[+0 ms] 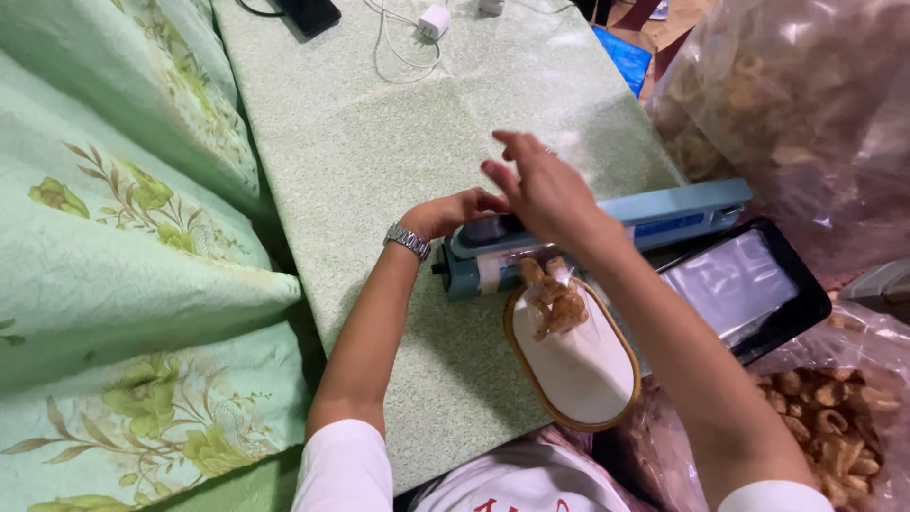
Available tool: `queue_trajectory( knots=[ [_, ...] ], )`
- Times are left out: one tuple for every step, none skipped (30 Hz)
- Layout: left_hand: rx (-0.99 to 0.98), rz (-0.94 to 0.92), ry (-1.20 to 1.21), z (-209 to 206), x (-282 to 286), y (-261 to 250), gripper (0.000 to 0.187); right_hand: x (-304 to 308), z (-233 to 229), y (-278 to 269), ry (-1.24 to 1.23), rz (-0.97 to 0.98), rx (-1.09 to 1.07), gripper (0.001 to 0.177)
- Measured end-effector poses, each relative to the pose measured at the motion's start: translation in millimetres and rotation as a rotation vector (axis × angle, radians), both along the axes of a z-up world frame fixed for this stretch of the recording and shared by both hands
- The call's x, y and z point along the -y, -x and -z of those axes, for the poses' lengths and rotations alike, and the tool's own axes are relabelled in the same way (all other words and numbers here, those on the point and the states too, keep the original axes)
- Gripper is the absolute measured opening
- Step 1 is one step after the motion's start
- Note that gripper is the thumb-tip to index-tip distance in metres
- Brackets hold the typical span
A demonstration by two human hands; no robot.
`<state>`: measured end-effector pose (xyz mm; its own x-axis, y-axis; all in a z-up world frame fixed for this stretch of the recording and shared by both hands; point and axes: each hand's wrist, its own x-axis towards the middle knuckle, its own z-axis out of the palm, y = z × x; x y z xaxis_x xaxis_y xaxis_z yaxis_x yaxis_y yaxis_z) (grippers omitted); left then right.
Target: Filling small plastic bags with snacks and sealing them using a heat sealer
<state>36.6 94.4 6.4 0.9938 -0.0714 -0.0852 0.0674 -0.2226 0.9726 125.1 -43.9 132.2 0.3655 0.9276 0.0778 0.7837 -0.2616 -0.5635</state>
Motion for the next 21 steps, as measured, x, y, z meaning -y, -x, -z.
queue_trajectory(
  knots=[
    [-0.002, 0.000, 0.002, 50.1, -17.5, -14.8, 0.033, -1.4, 9.4, 0.4, 0.002, 0.000, -0.002, 0.047],
    [0.001, -0.026, -0.094, 96.1, -33.7, -29.3, 0.034, -2.6, 18.7, 0.4, 0.053, -0.040, 0.010, 0.050],
    [0.003, -0.050, -0.189, 135.4, -50.8, -50.5, 0.035, -3.3, 27.9, 0.7, 0.104, -0.078, 0.021, 0.052],
    [0.001, -0.047, -0.187, 130.3, -46.4, -51.5, 0.035, -3.6, 24.5, 1.9, 0.105, -0.075, 0.019, 0.052],
    [0.008, -0.054, -0.188, 125.1, -41.7, -53.0, 0.034, -3.8, 20.8, 2.9, 0.122, -0.094, 0.025, 0.050],
    [0.014, -0.062, -0.188, 119.8, -36.8, -54.3, 0.033, -3.7, 17.1, 4.0, 0.139, -0.113, 0.032, 0.048],
    [0.016, -0.057, -0.187, 114.7, -33.5, -49.7, 0.033, -3.4, 16.1, 4.3, 0.140, -0.108, 0.033, 0.048],
    [0.029, -0.069, -0.189, 109.4, -30.2, -45.0, 0.031, -3.2, 15.0, 4.8, 0.138, -0.114, 0.034, 0.051],
    [0.042, -0.082, -0.190, 104.4, -27.5, -39.9, 0.030, -3.5, 14.0, 5.3, 0.137, -0.120, 0.035, 0.053],
    [0.044, -0.078, -0.189, 97.7, -24.7, -40.9, 0.030, -4.3, 20.6, 1.4, 0.138, -0.116, 0.036, 0.053],
    [0.055, -0.095, -0.192, 90.8, -22.9, -39.6, 0.028, -6.0, 27.2, -1.5, 0.136, -0.116, 0.054, 0.054],
    [0.065, -0.112, -0.195, 83.8, -21.1, -38.4, 0.027, -7.7, 33.9, -4.3, 0.134, -0.115, 0.072, 0.056],
    [0.065, -0.112, -0.196, 77.1, -19.6, -36.2, 0.027, -7.9, 32.6, -3.5, 0.133, -0.115, 0.072, 0.056],
    [0.076, -0.128, -0.199, 70.4, -18.1, -34.3, 0.026, -8.0, 31.4, -3.0, 0.145, -0.112, 0.082, 0.056],
    [0.087, -0.141, -0.200, 64.7, -14.4, -33.0, 0.025, -6.2, 30.7, -2.6, 0.159, -0.106, 0.091, 0.056],
    [0.086, -0.137, -0.197, 59.0, -11.5, -29.9, 0.025, -5.0, 29.8, -1.7, 0.161, -0.103, 0.090, 0.056],
    [0.098, -0.152, -0.200, 52.4, -10.1, -27.2, 0.024, -5.0, 28.1, -1.2, 0.175, -0.098, 0.094, 0.057],
    [0.111, -0.167, -0.203, 45.6, -8.8, -24.3, 0.024, -5.1, 26.3, -0.5, 0.189, -0.094, 0.097, 0.058],
    [0.110, -0.166, -0.202, 38.3, -8.0, -24.2, 0.024, -5.7, 27.9, -1.2, 0.189, -0.094, 0.097, 0.058],
    [0.121, -0.183, -0.204, 31.1, -7.3, -23.9, 0.023, -6.2, 29.6, -1.7, 0.187, -0.092, 0.103, 0.058],
    [0.131, -0.202, -0.207, 23.8, -6.6, -23.0, 0.023, -7.1, 31.1, -2.0, 0.184, -0.093, 0.110, 0.058]
  ],
)
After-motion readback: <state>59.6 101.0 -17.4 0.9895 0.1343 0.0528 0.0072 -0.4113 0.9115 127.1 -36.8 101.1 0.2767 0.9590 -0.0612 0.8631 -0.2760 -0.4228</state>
